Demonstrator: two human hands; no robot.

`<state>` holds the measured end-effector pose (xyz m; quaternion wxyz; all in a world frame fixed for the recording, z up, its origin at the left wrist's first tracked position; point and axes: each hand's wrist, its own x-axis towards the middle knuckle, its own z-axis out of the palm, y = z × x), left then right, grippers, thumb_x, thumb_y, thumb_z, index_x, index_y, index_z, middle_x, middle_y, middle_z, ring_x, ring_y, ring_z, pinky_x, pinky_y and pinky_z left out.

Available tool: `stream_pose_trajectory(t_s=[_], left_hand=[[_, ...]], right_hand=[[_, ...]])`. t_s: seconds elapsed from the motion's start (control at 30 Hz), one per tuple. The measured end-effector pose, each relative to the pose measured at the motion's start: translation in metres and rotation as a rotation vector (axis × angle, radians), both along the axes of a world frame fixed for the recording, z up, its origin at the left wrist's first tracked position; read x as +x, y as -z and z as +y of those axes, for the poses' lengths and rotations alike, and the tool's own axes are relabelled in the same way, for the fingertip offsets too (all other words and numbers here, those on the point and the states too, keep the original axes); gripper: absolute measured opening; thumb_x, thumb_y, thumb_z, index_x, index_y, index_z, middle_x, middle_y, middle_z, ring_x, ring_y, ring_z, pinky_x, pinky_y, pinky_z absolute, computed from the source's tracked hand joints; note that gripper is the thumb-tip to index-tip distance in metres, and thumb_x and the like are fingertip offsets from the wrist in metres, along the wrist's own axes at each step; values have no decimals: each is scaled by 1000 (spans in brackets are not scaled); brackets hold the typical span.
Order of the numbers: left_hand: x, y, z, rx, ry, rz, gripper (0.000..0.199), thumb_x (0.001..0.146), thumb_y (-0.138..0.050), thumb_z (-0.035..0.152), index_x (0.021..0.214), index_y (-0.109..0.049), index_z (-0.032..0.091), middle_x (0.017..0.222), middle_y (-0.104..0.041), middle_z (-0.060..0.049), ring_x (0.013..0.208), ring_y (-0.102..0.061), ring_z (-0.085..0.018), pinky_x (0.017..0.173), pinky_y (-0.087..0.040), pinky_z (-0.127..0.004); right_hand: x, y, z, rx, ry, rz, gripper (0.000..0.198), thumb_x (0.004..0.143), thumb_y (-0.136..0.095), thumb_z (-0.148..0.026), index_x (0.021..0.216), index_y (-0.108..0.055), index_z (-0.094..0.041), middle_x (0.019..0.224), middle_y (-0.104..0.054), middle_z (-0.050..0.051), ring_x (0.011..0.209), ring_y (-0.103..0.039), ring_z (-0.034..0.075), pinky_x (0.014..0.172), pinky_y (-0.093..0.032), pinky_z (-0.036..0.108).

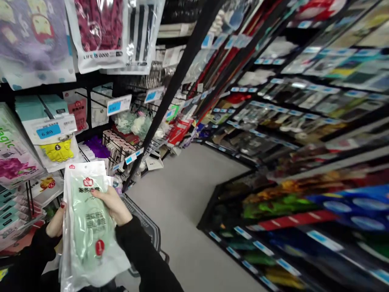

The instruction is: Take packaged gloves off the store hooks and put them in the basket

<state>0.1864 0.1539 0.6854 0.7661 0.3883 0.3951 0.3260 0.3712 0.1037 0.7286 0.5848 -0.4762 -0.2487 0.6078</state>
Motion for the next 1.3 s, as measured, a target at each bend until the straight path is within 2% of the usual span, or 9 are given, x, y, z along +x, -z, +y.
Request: stream_pose_trajectory(t_s=[0.2, 0.3, 0.4, 0.53, 0.7, 0.83, 0.93, 1.1, 1.3], left_hand=[[-27, 18, -2, -256, 202, 151, 27, 46, -78, 32, 66, -68, 16, 76, -73, -8, 94, -63, -35, 88, -46, -43], [-38, 36, -6, -375, 221, 312, 14, 44, -72, 19, 55, -63, 17, 56, -68, -4, 79, -67, -33, 76, -52, -41], [-45, 68, -12, -442, 167, 416, 10, 45, -68, 19, 53, -62, 18, 52, -67, -4, 77, -67, -33, 71, -53, -40], [-48, 149, -17, -498, 296, 507, 16, 47, -73, 26, 58, -65, 16, 59, -69, -7, 82, -66, -34, 75, -52, -42], [-40, 298, -19, -220, 235, 613, 14, 36, -72, 24, 46, -62, 21, 52, -67, -3, 77, -65, -35, 81, -50, -46], [-19, 413, -37, -232, 225, 503, 14, 43, -74, 26, 52, -64, 20, 53, -67, -2, 79, -65, -33, 81, -50, -44], [-1, 478, -57, -315, 253, 328, 25, 54, -71, 28, 75, -68, 15, 65, -71, -4, 84, -66, -33, 78, -51, -43], [11, 551, -79, -265, 216, 160, 61, 56, -73, 29, 113, -58, 13, 79, -73, -5, 88, -65, -34, 77, -51, -42], [9, 593, -90, -283, 187, 67, 59, 56, -75, 37, 107, -57, 14, 85, -72, -8, 90, -65, -33, 75, -52, -42]], right_hand=[[-65, 57, -29, -299, 354, -778, 40, 77, -57, -31, 108, -53, -6, 103, -63, 17, 96, -58, 29, 86, -43, 41], [-93, 80, -42, -425, 359, -917, 45, 82, -49, -27, 117, -47, 0, 108, -57, 24, 103, -53, 32, 89, -41, 43], [-113, 112, -49, -501, 386, -968, 52, 84, -46, -26, 127, -40, 3, 119, -48, 28, 114, -43, 36, 95, -34, 51], [-116, 185, -63, -521, 442, -856, 50, 83, -44, -23, 128, -40, 0, 124, -44, 27, 119, -39, 36, 97, -34, 51], [-97, 309, -105, -407, 553, -673, 50, 77, -56, -23, 125, -41, -18, 124, -41, 12, 118, -41, 25, 99, -36, 40], [-89, 407, -134, -540, 519, -768, 34, 66, -68, -28, 95, -50, -20, 96, -52, 7, 99, -49, 28, 87, -40, 42], [-83, 475, -145, -618, 430, -773, 36, 64, -70, -34, 88, -46, -20, 79, -53, 3, 77, -52, 25, 72, -41, 38], [-73, 555, -157, -633, 503, -869, 49, 61, -72, -47, 91, -45, -19, 97, -54, 10, 92, -52, 31, 75, -38, 37], [-61, 579, -170, -550, 481, -808, 35, 64, -69, -39, 81, -43, -21, 83, -61, 4, 77, -56, 25, 63, -37, 29]])
